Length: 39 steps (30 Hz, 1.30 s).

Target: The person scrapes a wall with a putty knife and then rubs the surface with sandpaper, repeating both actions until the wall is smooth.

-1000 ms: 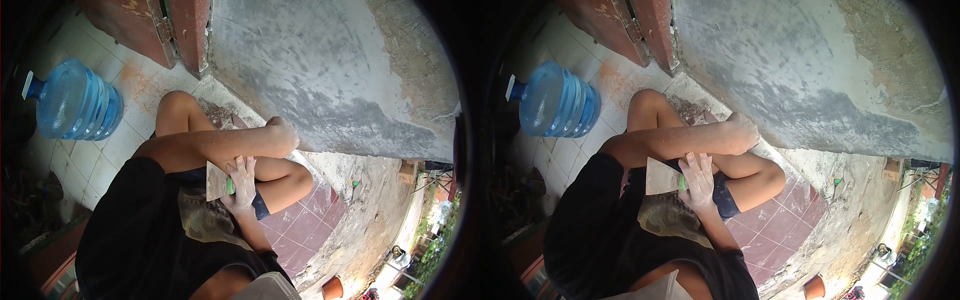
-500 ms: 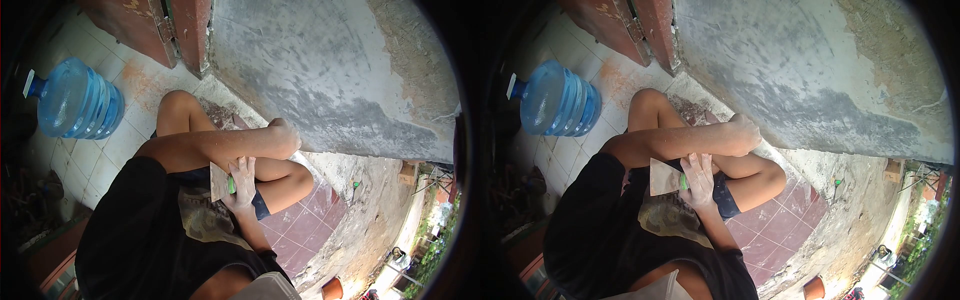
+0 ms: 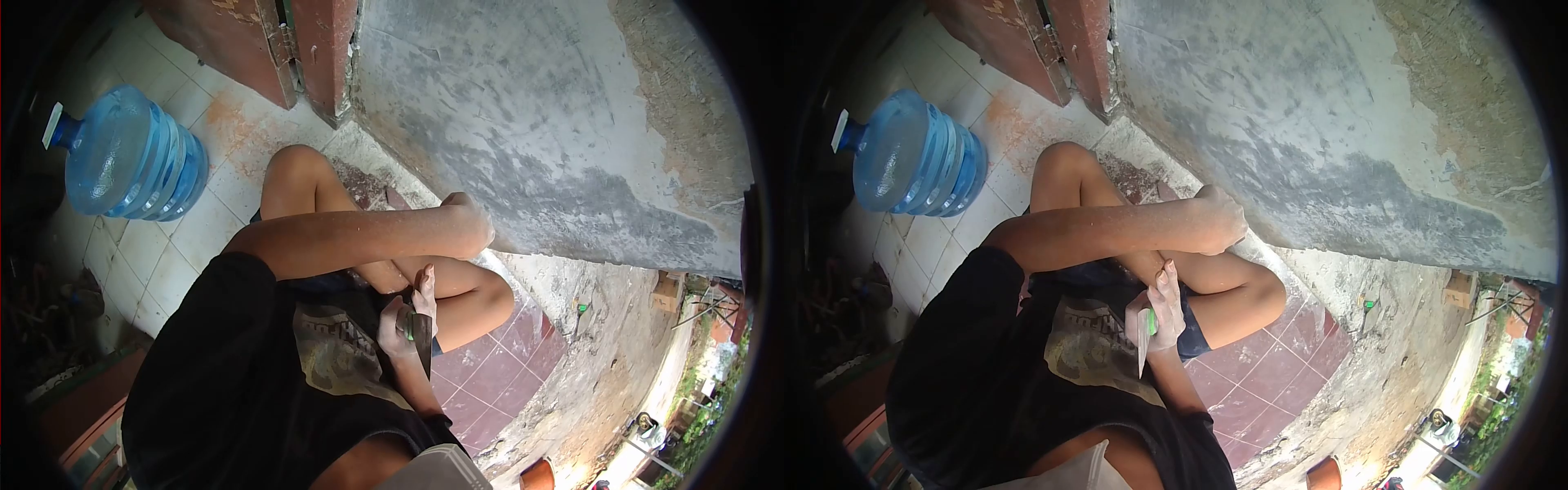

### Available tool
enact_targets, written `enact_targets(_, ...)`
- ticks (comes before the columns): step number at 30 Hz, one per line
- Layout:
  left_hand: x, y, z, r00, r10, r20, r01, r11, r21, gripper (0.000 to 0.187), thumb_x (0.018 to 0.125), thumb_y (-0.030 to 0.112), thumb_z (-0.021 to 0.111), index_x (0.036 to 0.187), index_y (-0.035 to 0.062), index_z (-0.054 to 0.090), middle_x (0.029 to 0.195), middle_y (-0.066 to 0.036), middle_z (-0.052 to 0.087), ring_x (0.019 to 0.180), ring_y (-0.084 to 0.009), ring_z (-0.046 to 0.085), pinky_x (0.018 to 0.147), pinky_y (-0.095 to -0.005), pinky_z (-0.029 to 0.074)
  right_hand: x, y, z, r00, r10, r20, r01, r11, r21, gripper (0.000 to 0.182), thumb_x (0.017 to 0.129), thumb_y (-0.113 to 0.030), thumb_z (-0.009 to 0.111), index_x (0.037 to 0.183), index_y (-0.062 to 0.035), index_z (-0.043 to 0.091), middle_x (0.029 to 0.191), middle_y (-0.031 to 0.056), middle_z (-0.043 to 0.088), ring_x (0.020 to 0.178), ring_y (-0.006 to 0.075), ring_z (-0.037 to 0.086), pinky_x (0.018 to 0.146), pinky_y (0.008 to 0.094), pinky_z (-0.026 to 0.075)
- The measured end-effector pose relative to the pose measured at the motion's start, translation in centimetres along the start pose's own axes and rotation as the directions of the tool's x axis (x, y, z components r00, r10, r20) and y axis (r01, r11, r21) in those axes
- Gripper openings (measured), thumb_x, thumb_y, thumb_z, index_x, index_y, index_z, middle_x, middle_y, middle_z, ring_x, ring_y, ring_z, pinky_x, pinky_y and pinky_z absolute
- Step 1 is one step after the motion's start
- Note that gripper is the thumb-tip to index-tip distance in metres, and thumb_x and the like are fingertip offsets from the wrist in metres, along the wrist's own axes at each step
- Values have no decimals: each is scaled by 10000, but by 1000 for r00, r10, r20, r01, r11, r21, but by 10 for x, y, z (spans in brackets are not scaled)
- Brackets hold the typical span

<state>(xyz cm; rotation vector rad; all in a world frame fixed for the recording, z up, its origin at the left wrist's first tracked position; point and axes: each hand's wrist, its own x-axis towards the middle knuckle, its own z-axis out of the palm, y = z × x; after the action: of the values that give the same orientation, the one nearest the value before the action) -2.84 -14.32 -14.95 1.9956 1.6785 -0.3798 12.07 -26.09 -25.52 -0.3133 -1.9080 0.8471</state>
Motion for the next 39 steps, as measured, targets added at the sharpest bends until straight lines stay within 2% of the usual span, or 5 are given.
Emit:
enact_targets(19, 26, -20, 13, 981, 148, 129, -130, 982, -139, 439, 844, 353, 726, 1163, 57, 667, 1124, -84, 704, 937, -231, 684, 705, -383, 555, 14, -9, -6, 989, 145, -21, -140, 978, 156, 546, 735, 177, 522, 1257, 16, 514, 1355, 260, 534, 1270, 467, 521, 1062, 533, 444)
enact_targets(21, 35, -38, 22, 894, 391, 219, -96, 644, -759, 542, 849, 499, 725, 1171, 73, 635, 1030, -80, 700, 812, -180, 649, 664, -317, 523, 13, -7, -8, 985, 175, 2, -171, 961, 218, 541, 765, 173, 497, 1284, 22, 484, 1409, 268, 463, 1317, 455, 475, 1083, 552, 417)
enact_targets(24, 48, -55, 40, 889, 440, 124, -76, 410, -909, 583, 871, 549, 691, 1231, 99, 605, 958, -67, 674, 725, -135, 596, 649, -281, 495, 14, -7, -9, 978, 207, -14, -194, 938, 288, 519, 814, 161, 488, 1311, 20, 450, 1422, 259, 438, 1319, 458, 468, 1080, 566, 416)
enact_targets(37, 45, -84, 51, 854, 520, -23, -12, -25, -1000, 461, 977, 432, 599, 1282, 86, 598, 853, 31, 534, 679, -63, 498, 587, -234, 422, 18, -5, -15, 890, 451, -62, -372, 800, 471, 431, 907, 85, 508, 1323, 34, 406, 1358, 290, 467, 1231, 466, 538, 986, 559, 502)
enact_targets(39, 47, -87, 53, 801, 560, -213, -37, -309, -950, 512, 947, 460, 642, 1298, 96, 567, 842, 47, 513, 666, -41, 472, 588, -215, 414, 19, -6, -15, 885, 463, -53, -388, 796, 465, 441, 900, 100, 491, 1326, 33, 402, 1331, 287, 496, 1205, 449, 563, 969, 544, 517)
